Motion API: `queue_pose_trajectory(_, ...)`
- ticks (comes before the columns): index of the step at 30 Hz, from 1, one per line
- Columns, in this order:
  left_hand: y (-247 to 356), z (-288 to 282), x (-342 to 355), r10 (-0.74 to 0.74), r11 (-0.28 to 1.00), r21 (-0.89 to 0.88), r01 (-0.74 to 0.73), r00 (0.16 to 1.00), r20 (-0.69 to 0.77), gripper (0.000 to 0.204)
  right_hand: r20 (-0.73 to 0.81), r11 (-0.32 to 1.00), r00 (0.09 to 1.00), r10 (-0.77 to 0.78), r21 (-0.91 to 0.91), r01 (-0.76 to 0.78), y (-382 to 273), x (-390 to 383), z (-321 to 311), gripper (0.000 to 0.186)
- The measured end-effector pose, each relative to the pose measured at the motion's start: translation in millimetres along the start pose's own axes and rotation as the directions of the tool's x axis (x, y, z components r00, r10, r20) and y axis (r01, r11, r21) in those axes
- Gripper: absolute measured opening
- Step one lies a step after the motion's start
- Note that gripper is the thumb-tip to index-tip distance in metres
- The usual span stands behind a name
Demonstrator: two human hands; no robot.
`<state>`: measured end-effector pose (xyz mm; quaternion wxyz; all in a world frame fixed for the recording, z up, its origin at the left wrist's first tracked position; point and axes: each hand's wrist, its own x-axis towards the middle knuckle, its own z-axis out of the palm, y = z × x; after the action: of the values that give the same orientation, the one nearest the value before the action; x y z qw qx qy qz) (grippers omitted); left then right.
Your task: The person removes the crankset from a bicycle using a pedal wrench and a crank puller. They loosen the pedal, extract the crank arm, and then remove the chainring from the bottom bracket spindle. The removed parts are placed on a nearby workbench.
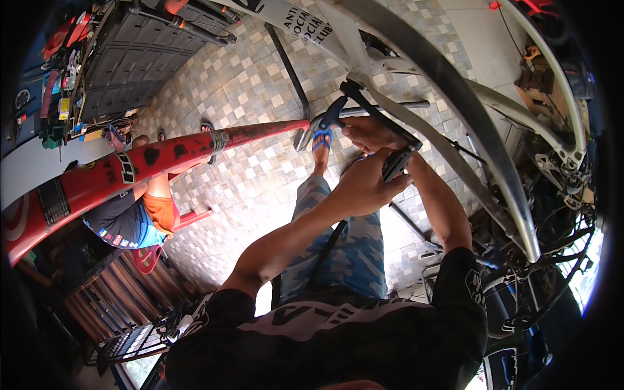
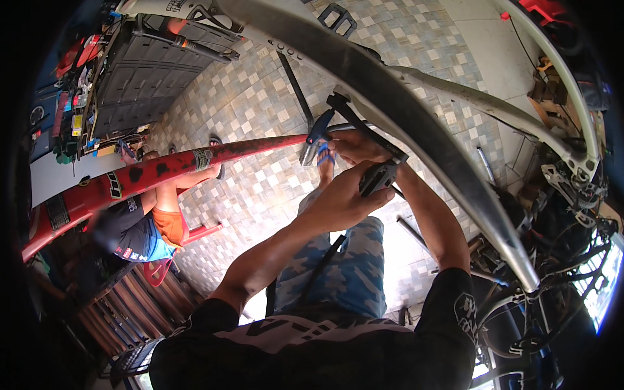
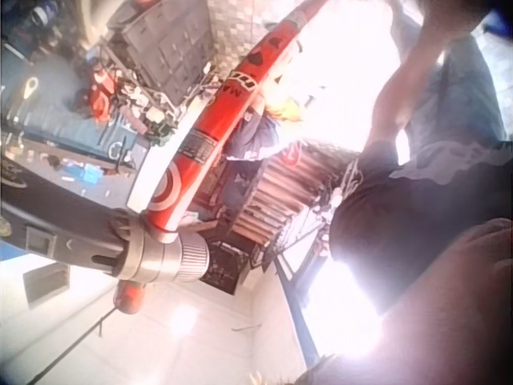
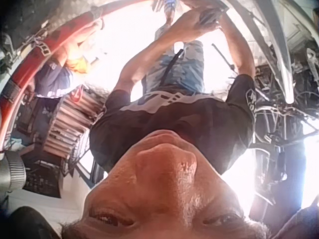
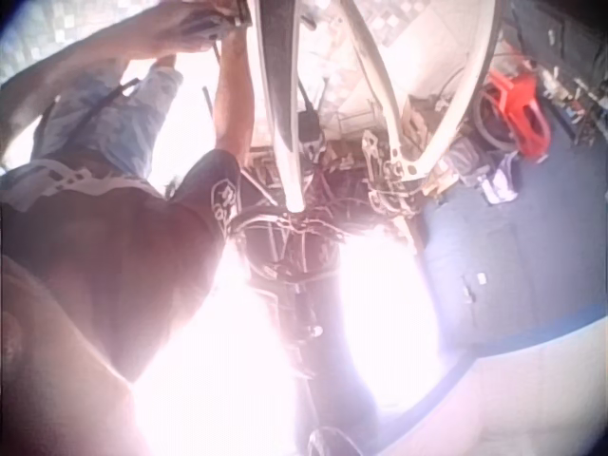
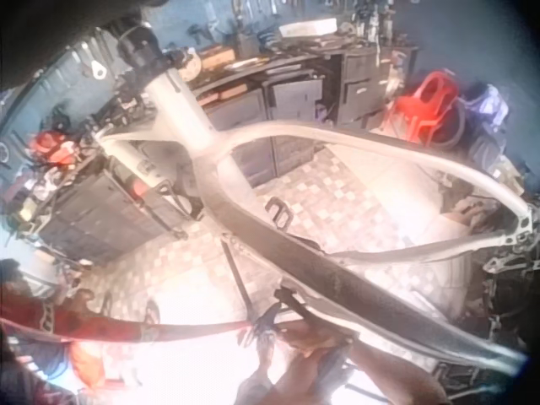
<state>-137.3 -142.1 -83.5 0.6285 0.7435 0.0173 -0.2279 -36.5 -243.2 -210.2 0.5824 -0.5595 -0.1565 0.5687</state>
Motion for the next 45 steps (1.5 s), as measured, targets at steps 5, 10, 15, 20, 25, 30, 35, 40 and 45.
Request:
queue_pose_trajectory(5, -6, -4, -6, 0.115, 0.988, -0.103, -0.117, 0.993, -0.022, 0.061, -0.066, 0.995, 0.998, -0.011, 0.095, 0.018, -28, -23, 12, 0.057)
queue_pose_trajectory(10, -8, -13, -13, 0.066, 0.974, -0.225, -0.024, 0.981, 0.181, 0.064, -0.088, 0.935, 0.991, -0.101, 0.332, 0.125, -6, -32, 4, 0.055)
queue_pose_trajectory(15, -3, -16, -18, 0.100, 0.974, -0.214, -0.068, 0.985, 0.143, 0.048, -0.232, 0.984, 0.967, 0.108, 0.166, -0.070, -33, -30, 24, 0.060)
queue_pose_trajectory(20, -7, -15, -18, 0.173, 0.953, -0.268, -0.140, 0.979, 0.105, 0.059, -0.149, 0.984, 0.975, 0.163, 0.101, -0.149, -37, -29, 7, 0.066)
queue_pose_trajectory(25, -10, -17, -16, 0.148, 0.957, -0.272, -0.103, 0.977, 0.153, 0.069, -0.077, 0.976, 0.973, 0.217, -0.003, -0.218, -53, -29, 4, 0.065)
queue_pose_trajectory(30, -9, -18, -14, 0.133, 0.959, -0.274, -0.071, 0.968, 0.214, 0.070, -0.022, 0.960, 0.983, 0.180, -0.213, -0.180, -64, -31, -4, 0.064)
queue_pose_trajectory(35, 0, -16, -14, 0.063, 0.934, -0.356, 0.015, 0.977, 0.206, 0.063, 0.004, 0.987, 0.988, 0.153, -0.055, -0.153, -39, -22, -18, 0.061)
queue_pose_trajectory(40, -29, -3, -14, -0.010, 0.894, -0.440, 0.088, 0.984, 0.175, 0.062, 0.039, 0.985, 0.995, 0.090, 0.142, -0.095, -27, -19, -10, 0.061)
queue_pose_trajectory(45, 1, -5, -19, 0.031, 0.967, -0.254, 0.006, 0.990, 0.139, 0.062, -0.049, 0.988, 0.998, 0.039, 0.154, -0.031, -22, -26, 0, 0.057)
